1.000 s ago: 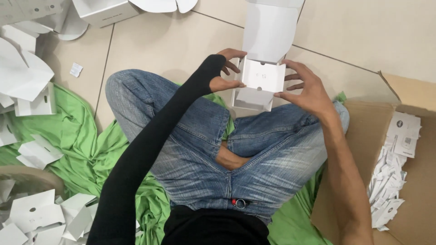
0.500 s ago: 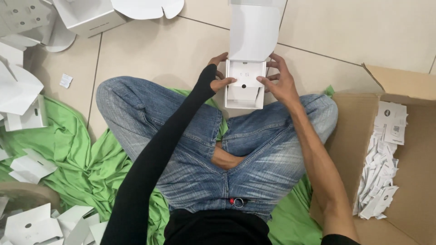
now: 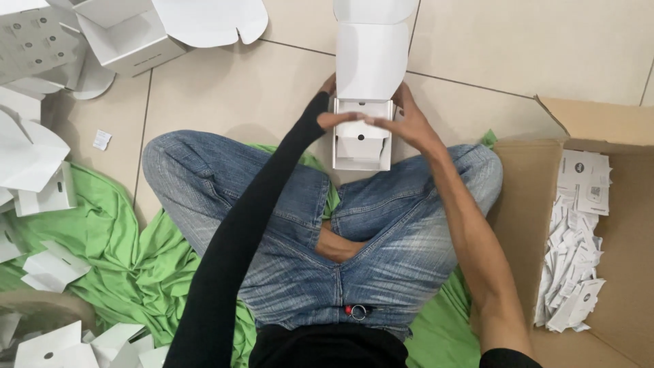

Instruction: Packing instructional manuals or paper inserts into white product boxes on the floor.

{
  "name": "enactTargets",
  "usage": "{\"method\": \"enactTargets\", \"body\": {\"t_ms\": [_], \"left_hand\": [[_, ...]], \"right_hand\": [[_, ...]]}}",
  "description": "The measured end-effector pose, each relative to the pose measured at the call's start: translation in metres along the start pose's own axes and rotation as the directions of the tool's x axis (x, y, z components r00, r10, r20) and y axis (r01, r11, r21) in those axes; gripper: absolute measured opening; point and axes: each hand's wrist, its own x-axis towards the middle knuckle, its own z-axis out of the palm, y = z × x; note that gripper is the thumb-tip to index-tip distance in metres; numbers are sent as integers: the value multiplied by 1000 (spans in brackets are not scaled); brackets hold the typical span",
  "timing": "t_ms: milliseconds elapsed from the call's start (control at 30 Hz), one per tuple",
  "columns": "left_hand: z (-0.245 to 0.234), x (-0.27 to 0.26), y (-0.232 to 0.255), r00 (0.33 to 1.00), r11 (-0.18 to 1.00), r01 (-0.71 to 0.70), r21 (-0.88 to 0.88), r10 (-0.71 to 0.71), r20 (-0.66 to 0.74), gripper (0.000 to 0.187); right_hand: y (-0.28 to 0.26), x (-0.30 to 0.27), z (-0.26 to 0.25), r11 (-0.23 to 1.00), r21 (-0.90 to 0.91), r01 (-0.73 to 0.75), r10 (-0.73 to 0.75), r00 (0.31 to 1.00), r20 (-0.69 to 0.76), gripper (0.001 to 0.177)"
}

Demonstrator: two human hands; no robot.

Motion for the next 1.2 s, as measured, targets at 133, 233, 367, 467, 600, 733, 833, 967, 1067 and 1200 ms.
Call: {"method": "enactTargets", "body": {"t_ms": [133, 233, 367, 467, 600, 733, 833, 967, 1067, 1200], "left_hand": [[-16, 39, -6, 957, 901, 242, -359, -282, -62, 113], [-38, 33, 83, 961, 901, 222, -373, -268, -74, 97], [-30, -17, 151, 981, 982, 146, -116, -160, -115, 84], [-10, -47, 155, 982, 986, 142, -89, -152, -115, 82], [13, -61, 129, 972, 996, 44, -73, -59, -228, 94], [12, -62, 132, 977, 996, 50, -76, -65, -205, 102], [8, -67, 133, 983, 994, 42, -99, -59, -176, 100], [-12, -76, 118, 994, 993, -81, 83, 87, -71, 108], [-43, -78, 110, 993, 993, 98, -62, -94, 71, 117], [-49, -64, 77, 823, 607, 557, -567, -497, 277, 108]], "right_hand": [[-23, 19, -20, 925, 353, -138, 191, 974, -119, 103], [-76, 6, -37, 918, 390, -79, 178, 957, -227, 86], [-92, -35, -27, 992, 88, -94, 113, 962, -249, 61], [-96, -62, -8, 995, -92, -24, -2, 963, -268, 49], [-112, -75, 5, 989, -39, 141, -147, 934, -325, 60], [-113, -78, 5, 999, -31, -38, 27, 952, -305, 59], [-98, -80, 11, 999, -25, 48, -53, 948, -313, 59], [-78, -84, -3, 969, -114, 218, -241, 939, -246, 78], [-55, -85, -25, 992, 112, 50, -38, 994, -106, 90], [-39, -69, -30, 731, 545, -410, 424, 899, 108, 83]]}}
